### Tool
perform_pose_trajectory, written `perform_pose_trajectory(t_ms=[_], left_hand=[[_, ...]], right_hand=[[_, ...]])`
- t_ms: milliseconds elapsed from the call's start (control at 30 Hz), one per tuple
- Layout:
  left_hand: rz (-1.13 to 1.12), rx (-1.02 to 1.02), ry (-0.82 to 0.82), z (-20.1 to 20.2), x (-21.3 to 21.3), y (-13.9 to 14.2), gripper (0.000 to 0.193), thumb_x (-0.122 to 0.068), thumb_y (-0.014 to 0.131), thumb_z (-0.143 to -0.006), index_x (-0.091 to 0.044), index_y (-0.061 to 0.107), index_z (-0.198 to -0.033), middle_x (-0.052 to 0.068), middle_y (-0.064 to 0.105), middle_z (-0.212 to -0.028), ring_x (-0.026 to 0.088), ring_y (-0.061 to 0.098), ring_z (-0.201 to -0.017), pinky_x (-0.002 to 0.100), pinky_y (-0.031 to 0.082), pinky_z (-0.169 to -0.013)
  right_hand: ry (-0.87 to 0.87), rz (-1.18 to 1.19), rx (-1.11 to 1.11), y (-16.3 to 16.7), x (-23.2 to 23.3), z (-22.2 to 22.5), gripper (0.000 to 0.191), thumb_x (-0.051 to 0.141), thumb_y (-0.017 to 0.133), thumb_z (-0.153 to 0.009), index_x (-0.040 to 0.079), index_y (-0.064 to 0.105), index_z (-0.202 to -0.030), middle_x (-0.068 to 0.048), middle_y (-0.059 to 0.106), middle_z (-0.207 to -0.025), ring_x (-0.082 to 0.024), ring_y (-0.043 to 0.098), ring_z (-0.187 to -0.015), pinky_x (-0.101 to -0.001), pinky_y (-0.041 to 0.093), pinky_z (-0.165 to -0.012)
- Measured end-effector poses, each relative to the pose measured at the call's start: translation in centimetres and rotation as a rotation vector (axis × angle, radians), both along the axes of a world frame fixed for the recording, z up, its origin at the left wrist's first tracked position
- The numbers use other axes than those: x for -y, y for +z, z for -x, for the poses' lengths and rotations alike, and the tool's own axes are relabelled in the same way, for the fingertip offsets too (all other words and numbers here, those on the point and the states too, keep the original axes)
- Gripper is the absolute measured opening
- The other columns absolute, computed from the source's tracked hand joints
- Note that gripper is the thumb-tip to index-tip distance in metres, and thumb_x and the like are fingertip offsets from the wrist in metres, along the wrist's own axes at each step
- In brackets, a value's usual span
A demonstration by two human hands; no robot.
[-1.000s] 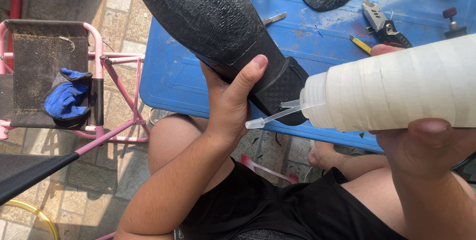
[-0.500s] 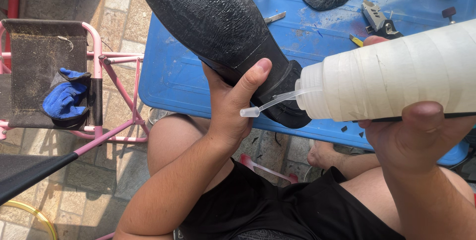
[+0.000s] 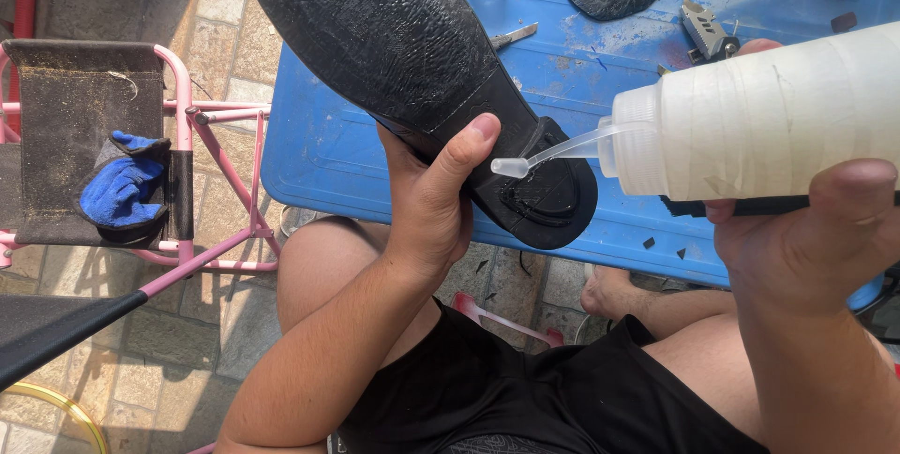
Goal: The person applies glue to the sole of a black shoe using a squeeze bottle and spreads it with a brush. They repeat this process on different sections of the sole, including the heel, and wipe the brush with a cloth.
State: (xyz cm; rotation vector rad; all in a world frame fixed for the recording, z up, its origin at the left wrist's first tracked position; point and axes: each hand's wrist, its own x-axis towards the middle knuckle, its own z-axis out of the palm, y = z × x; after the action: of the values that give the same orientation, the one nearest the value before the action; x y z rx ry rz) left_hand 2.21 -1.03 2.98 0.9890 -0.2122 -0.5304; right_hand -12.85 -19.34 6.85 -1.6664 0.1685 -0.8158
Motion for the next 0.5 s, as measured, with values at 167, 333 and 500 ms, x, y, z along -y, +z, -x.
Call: perform_pose_trajectory(t_ms=[167,333,500], left_hand=[[0.052,-0.018,-0.024,-0.2,-0.1,0.1,0.067,-0.022,0.075,-0.09,-0.001,0.034,-0.138,0.016,0.053,-0.121,0.024,0.061,-0.11,0.04,0.059,-0.097],[0.077,-0.036,-0.027,-0.6,-0.4,0.5,0.06,-0.019,0.072,-0.088,-0.002,0.039,-0.135,0.014,0.056,-0.115,0.021,0.065,-0.102,0.036,0.062,-0.09],[0.143,-0.085,-0.072,-0.9,-1.2,1.0,0.058,-0.017,0.069,-0.087,0.001,0.043,-0.135,0.016,0.058,-0.112,0.021,0.068,-0.094,0.036,0.064,-0.083]], right_hand=[[0.098,-0.396,0.038,-1.2,0.1,0.9,0.069,0.061,0.056,-0.107,-0.005,0.058,-0.124,-0.012,0.062,-0.09,-0.014,0.052,-0.062,-0.0217,0.037,-0.052],[0.176,-0.963,0.08,-2.1,0.9,-0.2,0.057,0.056,0.056,-0.107,0.0,0.056,-0.12,-0.007,0.061,-0.095,-0.005,0.05,-0.065,-0.0143,0.036,-0.048],[0.278,-1.465,0.102,-3.1,1.3,-4.5,0.068,0.058,0.063,-0.1,-0.001,0.058,-0.133,-0.029,0.067,-0.123,-0.004,0.051,-0.059,-0.0118,0.041,-0.045]])
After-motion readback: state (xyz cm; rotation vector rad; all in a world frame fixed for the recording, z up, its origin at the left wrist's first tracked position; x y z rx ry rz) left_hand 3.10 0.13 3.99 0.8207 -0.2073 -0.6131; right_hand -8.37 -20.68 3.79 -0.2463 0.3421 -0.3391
